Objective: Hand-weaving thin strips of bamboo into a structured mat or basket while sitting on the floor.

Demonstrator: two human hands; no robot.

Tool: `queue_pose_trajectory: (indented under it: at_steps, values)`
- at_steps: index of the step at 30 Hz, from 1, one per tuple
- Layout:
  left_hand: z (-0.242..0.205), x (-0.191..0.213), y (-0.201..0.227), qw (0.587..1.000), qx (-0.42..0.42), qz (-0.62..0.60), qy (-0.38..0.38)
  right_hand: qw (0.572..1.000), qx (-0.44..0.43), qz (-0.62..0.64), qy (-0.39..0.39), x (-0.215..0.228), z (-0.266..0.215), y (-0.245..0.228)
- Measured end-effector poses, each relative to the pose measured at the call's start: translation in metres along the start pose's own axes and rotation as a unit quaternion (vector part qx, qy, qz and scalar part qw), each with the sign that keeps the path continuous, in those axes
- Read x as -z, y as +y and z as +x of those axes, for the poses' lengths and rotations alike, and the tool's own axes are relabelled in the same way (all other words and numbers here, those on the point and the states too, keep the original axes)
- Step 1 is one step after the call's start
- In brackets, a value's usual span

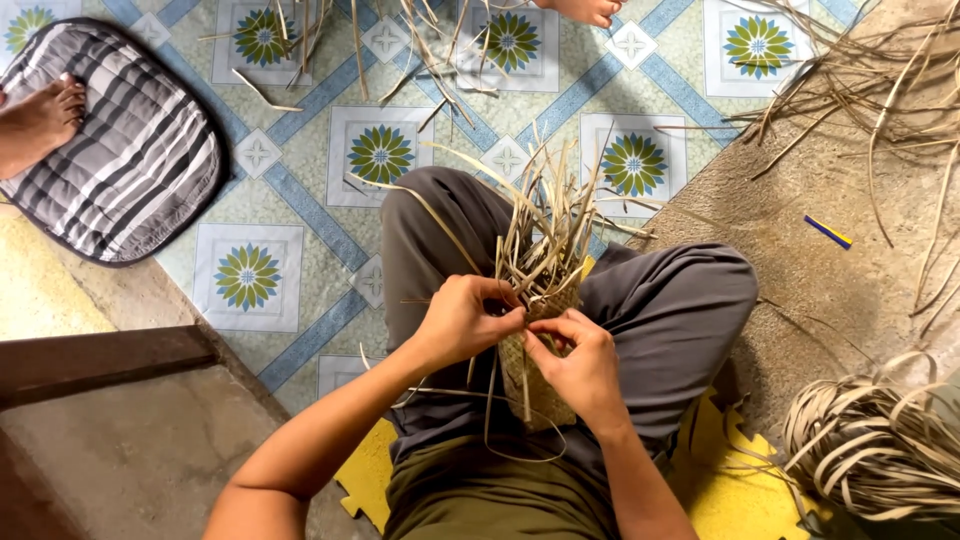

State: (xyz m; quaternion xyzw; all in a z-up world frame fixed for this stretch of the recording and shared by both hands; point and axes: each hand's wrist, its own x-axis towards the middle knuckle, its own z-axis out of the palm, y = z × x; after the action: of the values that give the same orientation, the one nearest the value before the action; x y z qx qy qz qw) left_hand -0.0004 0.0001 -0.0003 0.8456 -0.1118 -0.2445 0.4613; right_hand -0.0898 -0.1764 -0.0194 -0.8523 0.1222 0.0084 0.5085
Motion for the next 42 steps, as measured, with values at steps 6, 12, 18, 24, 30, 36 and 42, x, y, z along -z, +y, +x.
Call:
queue_pose_trajectory:
  at_steps: [6,12,18,24,30,36,42]
  values:
    - [0.000,0.005,0.006,1.000,0.023,0.008,-0.014,0.999,-0.034,-0.036,0.004,-0.007,-0.001,0.005]
    - [0.000,0.005,0.008,0.999,0.017,0.023,-0.015,0.990,0.074,-0.100,0.074,-0.010,-0.004,-0.007]
    - [0.001,0.004,0.002,0.999,0.013,0.038,-0.012,0.992,0.100,-0.022,0.068,-0.005,-0.003,-0.013]
    - [0.000,0.007,0.006,0.998,-0.002,0.061,-0.027,0.997,0.054,0.028,0.039,-0.002,0.005,0.010]
    - [0.001,0.006,0.000,0.999,-0.007,0.047,-0.024,0.998,0.052,0.032,0.028,0.001,0.009,-0.002]
    - [0.005,0.008,0.003,0.997,-0.004,0.068,-0.042,0.998,0.047,0.019,0.033,-0.003,0.012,-0.002]
    - [0.008,0.010,0.000,0.993,-0.001,0.090,-0.070,0.999,0.044,0.013,0.028,-0.006,0.014,0.002]
